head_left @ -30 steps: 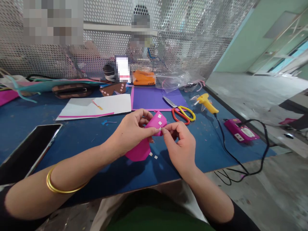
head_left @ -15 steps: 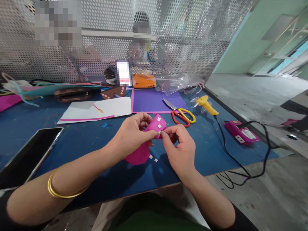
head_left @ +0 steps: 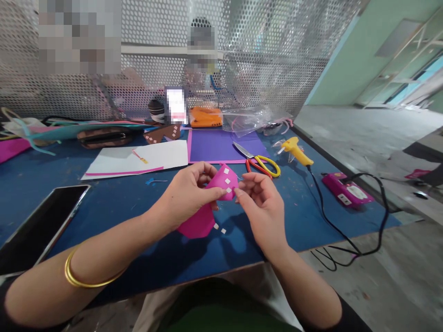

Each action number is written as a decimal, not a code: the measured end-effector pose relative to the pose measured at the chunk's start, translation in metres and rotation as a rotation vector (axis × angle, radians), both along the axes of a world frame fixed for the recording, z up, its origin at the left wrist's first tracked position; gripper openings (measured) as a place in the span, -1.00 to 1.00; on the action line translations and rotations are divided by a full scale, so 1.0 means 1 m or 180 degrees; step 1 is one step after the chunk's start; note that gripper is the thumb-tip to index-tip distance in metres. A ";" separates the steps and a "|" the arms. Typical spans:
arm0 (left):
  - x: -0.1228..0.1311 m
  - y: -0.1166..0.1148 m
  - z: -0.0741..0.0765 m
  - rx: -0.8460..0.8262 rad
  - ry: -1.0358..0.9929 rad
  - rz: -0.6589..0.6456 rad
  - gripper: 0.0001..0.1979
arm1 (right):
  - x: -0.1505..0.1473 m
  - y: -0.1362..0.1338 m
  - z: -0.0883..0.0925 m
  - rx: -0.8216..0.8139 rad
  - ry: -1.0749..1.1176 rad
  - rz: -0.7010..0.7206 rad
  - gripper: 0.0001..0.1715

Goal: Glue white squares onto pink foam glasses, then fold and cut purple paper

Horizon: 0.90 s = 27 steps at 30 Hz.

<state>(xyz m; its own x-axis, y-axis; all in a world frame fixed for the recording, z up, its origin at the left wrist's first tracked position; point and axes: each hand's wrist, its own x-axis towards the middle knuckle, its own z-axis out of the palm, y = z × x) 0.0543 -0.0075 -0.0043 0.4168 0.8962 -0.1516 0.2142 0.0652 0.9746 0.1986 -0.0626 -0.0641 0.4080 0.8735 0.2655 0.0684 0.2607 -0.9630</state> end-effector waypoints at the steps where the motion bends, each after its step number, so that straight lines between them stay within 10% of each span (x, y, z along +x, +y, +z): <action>1: 0.000 0.000 -0.001 0.0005 -0.0017 -0.0026 -0.71 | 0.000 0.001 0.000 -0.0066 0.0080 0.0107 -0.70; 27: -0.004 -0.001 -0.004 0.0044 0.0044 -0.0208 -0.86 | -0.003 -0.001 0.005 -0.0119 -0.0034 0.0185 -0.75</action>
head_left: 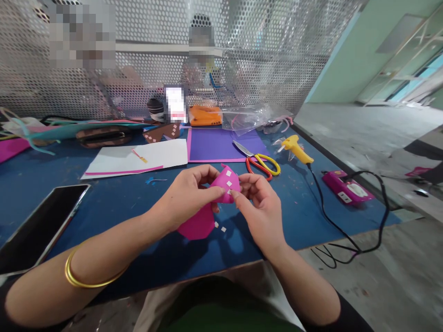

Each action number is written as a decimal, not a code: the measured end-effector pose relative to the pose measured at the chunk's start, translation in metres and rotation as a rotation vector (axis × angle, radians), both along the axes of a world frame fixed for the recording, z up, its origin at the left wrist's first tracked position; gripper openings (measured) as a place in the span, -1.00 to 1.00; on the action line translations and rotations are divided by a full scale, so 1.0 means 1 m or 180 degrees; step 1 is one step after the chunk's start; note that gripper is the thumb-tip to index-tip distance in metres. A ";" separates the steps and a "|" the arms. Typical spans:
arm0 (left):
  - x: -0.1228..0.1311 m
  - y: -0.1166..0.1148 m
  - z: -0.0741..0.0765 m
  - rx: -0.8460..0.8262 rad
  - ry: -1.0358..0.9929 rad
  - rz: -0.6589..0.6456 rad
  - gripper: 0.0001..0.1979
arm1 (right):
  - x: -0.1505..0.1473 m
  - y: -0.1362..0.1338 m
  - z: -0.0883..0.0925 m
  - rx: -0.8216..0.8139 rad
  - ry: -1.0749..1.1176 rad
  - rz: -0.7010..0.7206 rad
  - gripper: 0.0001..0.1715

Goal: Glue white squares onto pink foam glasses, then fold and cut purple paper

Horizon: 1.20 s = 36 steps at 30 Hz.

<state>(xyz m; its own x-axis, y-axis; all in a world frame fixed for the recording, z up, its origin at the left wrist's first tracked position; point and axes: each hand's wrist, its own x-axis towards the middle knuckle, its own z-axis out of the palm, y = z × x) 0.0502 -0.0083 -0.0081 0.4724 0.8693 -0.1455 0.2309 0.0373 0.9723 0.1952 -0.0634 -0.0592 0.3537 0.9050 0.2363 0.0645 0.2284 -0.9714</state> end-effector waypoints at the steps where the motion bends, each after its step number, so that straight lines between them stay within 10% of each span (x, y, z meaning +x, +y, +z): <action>1: 0.000 0.000 0.000 0.0012 0.0016 -0.0008 -0.86 | 0.000 0.000 0.000 -0.0008 -0.0041 -0.0021 -0.76; 36: 0.000 -0.002 -0.004 -0.0076 0.0034 -0.0166 -0.91 | 0.001 0.003 -0.006 -0.0085 0.0467 0.0115 -0.70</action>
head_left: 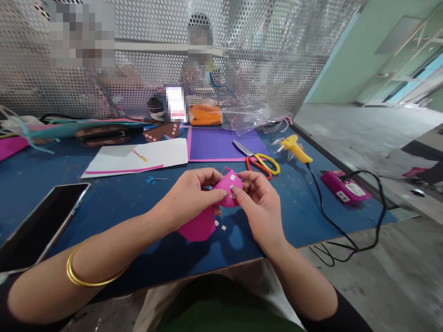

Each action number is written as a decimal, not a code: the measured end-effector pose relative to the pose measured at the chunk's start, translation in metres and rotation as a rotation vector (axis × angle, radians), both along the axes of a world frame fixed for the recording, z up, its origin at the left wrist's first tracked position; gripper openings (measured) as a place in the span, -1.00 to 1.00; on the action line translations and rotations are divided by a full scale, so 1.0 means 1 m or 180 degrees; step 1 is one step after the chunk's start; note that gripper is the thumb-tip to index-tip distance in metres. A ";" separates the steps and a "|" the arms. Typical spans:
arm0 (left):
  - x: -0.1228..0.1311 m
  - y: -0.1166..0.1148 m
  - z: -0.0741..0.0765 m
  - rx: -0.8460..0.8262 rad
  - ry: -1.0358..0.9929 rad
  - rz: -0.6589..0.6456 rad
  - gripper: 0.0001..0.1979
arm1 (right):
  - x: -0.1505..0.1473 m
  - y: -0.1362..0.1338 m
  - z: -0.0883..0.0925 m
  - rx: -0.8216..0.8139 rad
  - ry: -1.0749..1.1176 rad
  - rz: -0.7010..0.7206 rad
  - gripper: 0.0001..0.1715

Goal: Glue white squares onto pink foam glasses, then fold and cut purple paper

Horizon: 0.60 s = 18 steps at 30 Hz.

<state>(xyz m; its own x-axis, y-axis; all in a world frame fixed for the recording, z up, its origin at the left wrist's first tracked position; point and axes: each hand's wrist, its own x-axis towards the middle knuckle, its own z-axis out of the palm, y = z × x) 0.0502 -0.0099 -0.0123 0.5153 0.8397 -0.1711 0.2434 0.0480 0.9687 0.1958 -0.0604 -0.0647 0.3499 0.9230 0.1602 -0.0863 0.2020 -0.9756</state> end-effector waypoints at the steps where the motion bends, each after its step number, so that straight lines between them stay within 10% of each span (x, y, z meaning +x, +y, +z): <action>1: 0.000 0.000 0.000 -0.0003 0.0004 0.0008 -0.91 | 0.000 0.000 0.000 0.0003 -0.0046 -0.0015 -0.71; 18: 0.000 0.002 0.012 -0.0109 -0.0025 0.0116 -0.89 | 0.011 -0.001 -0.001 0.0151 0.0080 -0.0072 -0.91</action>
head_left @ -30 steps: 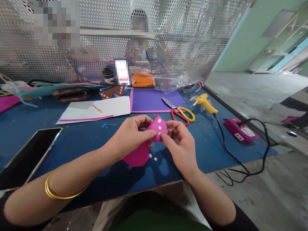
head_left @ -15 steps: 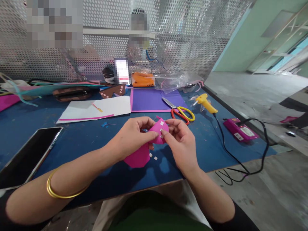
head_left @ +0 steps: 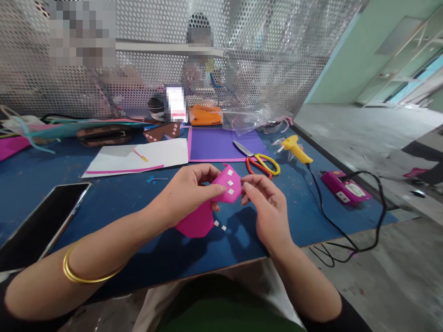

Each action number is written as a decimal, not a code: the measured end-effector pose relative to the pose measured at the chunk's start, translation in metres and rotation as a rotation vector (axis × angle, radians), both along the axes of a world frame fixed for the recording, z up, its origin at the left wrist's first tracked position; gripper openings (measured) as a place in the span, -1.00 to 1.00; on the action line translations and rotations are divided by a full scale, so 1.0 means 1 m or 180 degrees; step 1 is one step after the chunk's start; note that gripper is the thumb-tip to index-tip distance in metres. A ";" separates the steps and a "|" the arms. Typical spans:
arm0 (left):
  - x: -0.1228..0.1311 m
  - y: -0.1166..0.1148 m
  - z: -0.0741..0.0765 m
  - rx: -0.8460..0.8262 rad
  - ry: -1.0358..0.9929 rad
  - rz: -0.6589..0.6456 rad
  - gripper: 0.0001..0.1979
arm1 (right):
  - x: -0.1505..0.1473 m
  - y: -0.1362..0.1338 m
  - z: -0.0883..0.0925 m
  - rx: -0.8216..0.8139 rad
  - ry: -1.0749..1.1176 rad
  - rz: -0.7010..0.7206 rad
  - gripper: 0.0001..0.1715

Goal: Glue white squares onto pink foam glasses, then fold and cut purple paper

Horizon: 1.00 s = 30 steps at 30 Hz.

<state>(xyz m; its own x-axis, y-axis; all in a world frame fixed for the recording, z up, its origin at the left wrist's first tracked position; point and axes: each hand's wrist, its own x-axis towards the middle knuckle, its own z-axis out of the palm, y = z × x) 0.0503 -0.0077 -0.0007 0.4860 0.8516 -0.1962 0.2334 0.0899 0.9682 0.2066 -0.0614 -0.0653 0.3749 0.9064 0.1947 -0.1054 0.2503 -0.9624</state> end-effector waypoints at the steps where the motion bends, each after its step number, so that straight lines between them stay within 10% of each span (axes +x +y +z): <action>1: 0.000 0.000 0.001 0.0011 -0.0006 0.0003 -0.88 | 0.001 0.000 -0.001 -0.0029 -0.0015 0.0081 -0.92; 14: -0.005 0.005 0.001 0.0238 -0.0219 -0.0040 -0.79 | 0.001 0.000 0.000 -0.0075 -0.0051 0.0267 -0.81; 25: -0.030 0.006 0.008 0.1604 0.0230 0.1070 -0.87 | 0.006 0.010 0.000 0.0018 0.0801 -0.0258 -0.77; 30: -0.048 -0.013 -0.012 0.0777 -0.0162 0.1193 -0.79 | 0.005 0.013 0.001 -0.0059 0.0996 -0.0304 -0.71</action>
